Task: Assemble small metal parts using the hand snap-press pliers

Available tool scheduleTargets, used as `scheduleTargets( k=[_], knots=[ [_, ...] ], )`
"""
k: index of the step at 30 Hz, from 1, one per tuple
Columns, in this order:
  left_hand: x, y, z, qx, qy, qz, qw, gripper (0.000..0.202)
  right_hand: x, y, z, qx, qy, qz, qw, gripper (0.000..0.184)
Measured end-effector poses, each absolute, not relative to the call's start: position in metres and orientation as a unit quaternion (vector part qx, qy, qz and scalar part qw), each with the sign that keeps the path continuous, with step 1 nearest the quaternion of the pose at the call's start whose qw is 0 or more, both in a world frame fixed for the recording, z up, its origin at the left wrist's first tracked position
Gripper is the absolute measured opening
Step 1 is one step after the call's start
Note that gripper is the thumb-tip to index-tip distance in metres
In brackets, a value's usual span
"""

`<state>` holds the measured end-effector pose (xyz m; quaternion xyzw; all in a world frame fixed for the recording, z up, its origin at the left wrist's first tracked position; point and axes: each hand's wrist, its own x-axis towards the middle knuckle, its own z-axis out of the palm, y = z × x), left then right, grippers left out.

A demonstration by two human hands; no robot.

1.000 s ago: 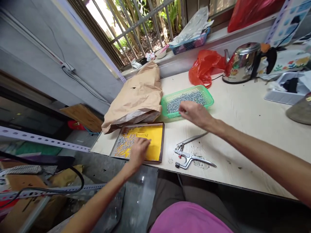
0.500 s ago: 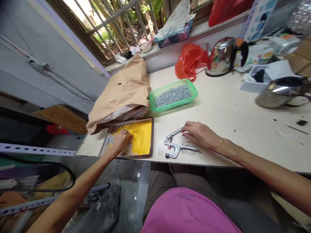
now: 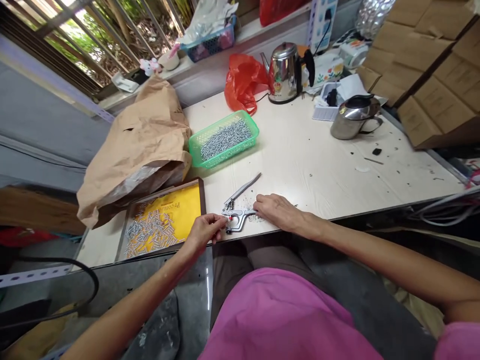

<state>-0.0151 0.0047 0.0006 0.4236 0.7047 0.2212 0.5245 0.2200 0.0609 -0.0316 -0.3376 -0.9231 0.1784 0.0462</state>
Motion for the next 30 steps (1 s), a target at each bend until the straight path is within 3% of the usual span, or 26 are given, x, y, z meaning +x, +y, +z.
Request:
scheduleTargets(
  k=[10, 30],
  knots=[
    [-0.015, 0.006, -0.009, 0.427, 0.723, 0.169, 0.516, 0.024, 0.220, 0.060, -0.037, -0.347, -0.918, 0.184, 0.061, 0.018],
    [-0.018, 0.017, -0.012, 0.339, 0.699, 0.118, 0.618, 0.029, 0.223, 0.053, -0.029, -0.342, -0.925, 0.160, 0.050, 0.020]
  ],
)
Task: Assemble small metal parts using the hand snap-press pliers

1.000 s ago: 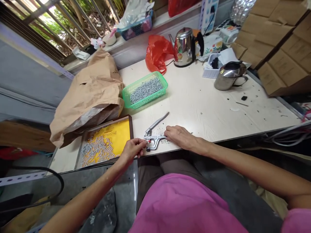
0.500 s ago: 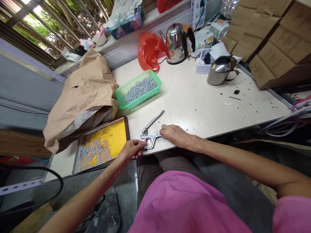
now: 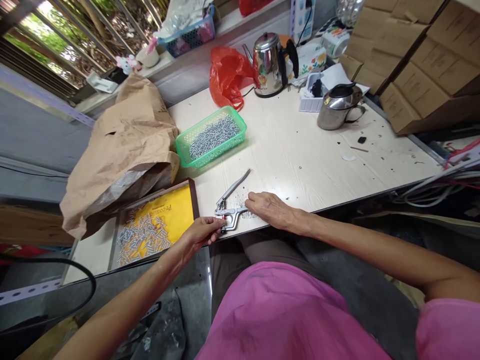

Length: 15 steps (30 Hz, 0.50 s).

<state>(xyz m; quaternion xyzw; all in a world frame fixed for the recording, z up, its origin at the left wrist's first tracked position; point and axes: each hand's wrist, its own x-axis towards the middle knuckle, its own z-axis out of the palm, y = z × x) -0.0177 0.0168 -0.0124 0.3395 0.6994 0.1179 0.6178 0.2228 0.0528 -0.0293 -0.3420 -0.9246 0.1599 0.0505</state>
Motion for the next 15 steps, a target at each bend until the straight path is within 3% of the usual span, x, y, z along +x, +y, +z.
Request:
scheduleTargets(
  k=[6, 15],
  knots=[
    [-0.013, 0.005, -0.013, 0.407, 0.714, 0.160, 0.546, 0.022, 0.221, 0.048, -0.028, -0.363, -0.915, 0.167, 0.051, 0.019],
    [-0.017, 0.011, -0.010, 0.305, 0.718, 0.128, 0.612, 0.028, 0.218, 0.044, -0.032, -0.379, -0.915, 0.126, 0.063, 0.019]
  ],
)
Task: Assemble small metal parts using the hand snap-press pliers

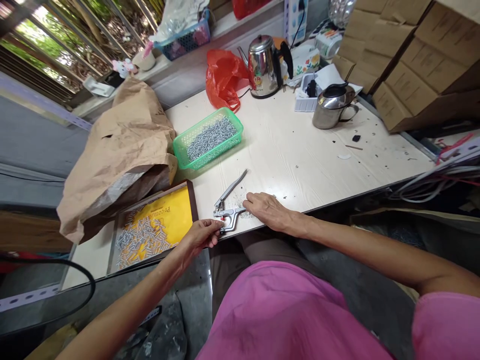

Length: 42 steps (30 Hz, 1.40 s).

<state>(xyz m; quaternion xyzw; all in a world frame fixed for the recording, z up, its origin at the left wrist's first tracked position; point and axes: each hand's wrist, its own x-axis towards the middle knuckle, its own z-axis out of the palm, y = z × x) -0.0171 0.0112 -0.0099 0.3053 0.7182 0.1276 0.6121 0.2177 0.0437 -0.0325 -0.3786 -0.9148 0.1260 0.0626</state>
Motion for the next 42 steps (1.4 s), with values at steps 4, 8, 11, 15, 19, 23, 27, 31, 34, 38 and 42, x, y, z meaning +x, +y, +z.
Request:
scheduleTargets(
  k=[4, 8, 11, 15, 19, 23, 27, 31, 34, 38, 42],
  knots=[
    [-0.017, 0.014, -0.009, 0.318, 0.719, 0.104, 0.610, 0.025, 0.218, 0.043, -0.036, -0.371, -0.917, 0.119, 0.081, 0.019],
    [-0.015, 0.015, -0.008, 0.329, 0.728, 0.094, 0.594, 0.026, 0.219, 0.042, -0.040, -0.366, -0.919, 0.104, 0.104, 0.018],
    [-0.016, 0.017, -0.005, 0.351, 0.718, 0.077, 0.597, 0.027, 0.219, 0.041, -0.042, -0.366, -0.919, 0.095, 0.112, 0.019],
    [-0.019, 0.020, -0.002, 0.367, 0.700, 0.052, 0.610, 0.029, 0.218, 0.041, -0.042, -0.364, -0.919, 0.094, 0.120, 0.020],
    [-0.019, 0.020, -0.003, 0.349, 0.702, 0.050, 0.619, 0.029, 0.218, 0.041, -0.046, -0.351, -0.923, 0.075, 0.137, 0.020],
    [-0.016, 0.016, -0.004, 0.342, 0.710, 0.078, 0.611, 0.025, 0.218, 0.040, -0.052, -0.349, -0.923, 0.053, 0.154, 0.020],
    [-0.016, 0.014, -0.004, 0.342, 0.705, 0.085, 0.616, 0.025, 0.218, 0.039, -0.051, -0.363, -0.917, 0.077, 0.145, 0.020],
    [-0.019, 0.013, -0.006, 0.335, 0.699, 0.091, 0.625, 0.027, 0.225, 0.051, -0.040, -0.362, -0.909, 0.158, 0.134, 0.019],
    [-0.020, 0.011, -0.008, 0.337, 0.704, 0.088, 0.618, 0.029, 0.229, 0.077, -0.029, -0.345, -0.919, 0.153, 0.113, 0.065],
    [-0.019, 0.008, -0.009, 0.345, 0.708, 0.094, 0.608, 0.034, 0.225, 0.115, -0.022, -0.294, -0.944, 0.147, 0.018, 0.107],
    [-0.018, 0.006, -0.009, 0.340, 0.708, 0.107, 0.610, 0.033, 0.215, 0.129, -0.023, -0.266, -0.952, 0.144, -0.037, 0.114]
  ],
)
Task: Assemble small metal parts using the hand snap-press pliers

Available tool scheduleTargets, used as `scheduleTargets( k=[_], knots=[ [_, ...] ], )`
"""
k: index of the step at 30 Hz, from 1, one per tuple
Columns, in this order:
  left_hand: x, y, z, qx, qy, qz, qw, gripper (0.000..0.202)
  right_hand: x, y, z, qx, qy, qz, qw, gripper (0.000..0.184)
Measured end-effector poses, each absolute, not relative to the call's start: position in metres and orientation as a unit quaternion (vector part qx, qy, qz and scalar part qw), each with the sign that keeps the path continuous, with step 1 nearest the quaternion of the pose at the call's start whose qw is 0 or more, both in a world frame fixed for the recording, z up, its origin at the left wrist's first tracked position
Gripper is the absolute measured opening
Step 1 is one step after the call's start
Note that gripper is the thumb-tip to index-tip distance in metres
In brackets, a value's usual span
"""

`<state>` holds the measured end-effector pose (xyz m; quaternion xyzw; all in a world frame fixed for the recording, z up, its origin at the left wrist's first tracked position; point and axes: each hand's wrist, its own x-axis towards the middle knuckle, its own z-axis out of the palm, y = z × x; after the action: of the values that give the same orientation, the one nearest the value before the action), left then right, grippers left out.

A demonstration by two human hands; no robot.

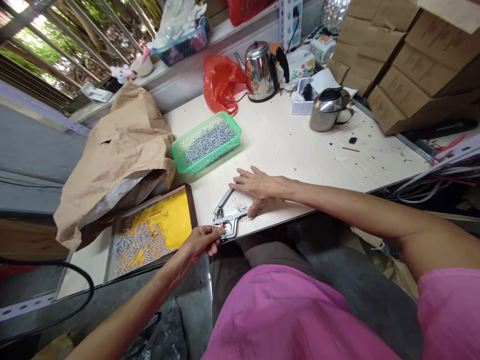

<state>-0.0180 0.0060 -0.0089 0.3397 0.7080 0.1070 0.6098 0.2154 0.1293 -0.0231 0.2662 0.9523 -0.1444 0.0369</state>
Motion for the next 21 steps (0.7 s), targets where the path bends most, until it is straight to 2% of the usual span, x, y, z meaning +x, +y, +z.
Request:
scheduleTargets(
  k=[4, 12, 14, 18, 21],
  knots=[
    [-0.018, 0.003, -0.011, 0.330, 0.703, 0.123, 0.618, 0.031, 0.213, 0.122, -0.021, 0.272, 0.955, -0.117, 0.034, 0.108],
    [-0.016, -0.002, -0.008, 0.354, 0.720, 0.092, 0.590, 0.037, 0.216, 0.099, -0.011, 0.309, 0.948, -0.072, 0.015, 0.062],
    [-0.014, -0.007, -0.003, 0.441, 0.730, 0.083, 0.515, 0.034, 0.217, 0.095, -0.011, 0.309, 0.948, -0.077, 0.007, 0.052],
    [-0.001, -0.008, 0.001, 0.693, 0.674, 0.101, 0.236, 0.025, 0.219, 0.089, -0.014, 0.311, 0.944, -0.105, -0.015, 0.041],
    [0.014, 0.009, -0.008, 0.802, 0.576, 0.093, 0.128, 0.042, 0.218, 0.087, -0.016, 0.321, 0.939, -0.118, -0.025, 0.043]
  ],
)
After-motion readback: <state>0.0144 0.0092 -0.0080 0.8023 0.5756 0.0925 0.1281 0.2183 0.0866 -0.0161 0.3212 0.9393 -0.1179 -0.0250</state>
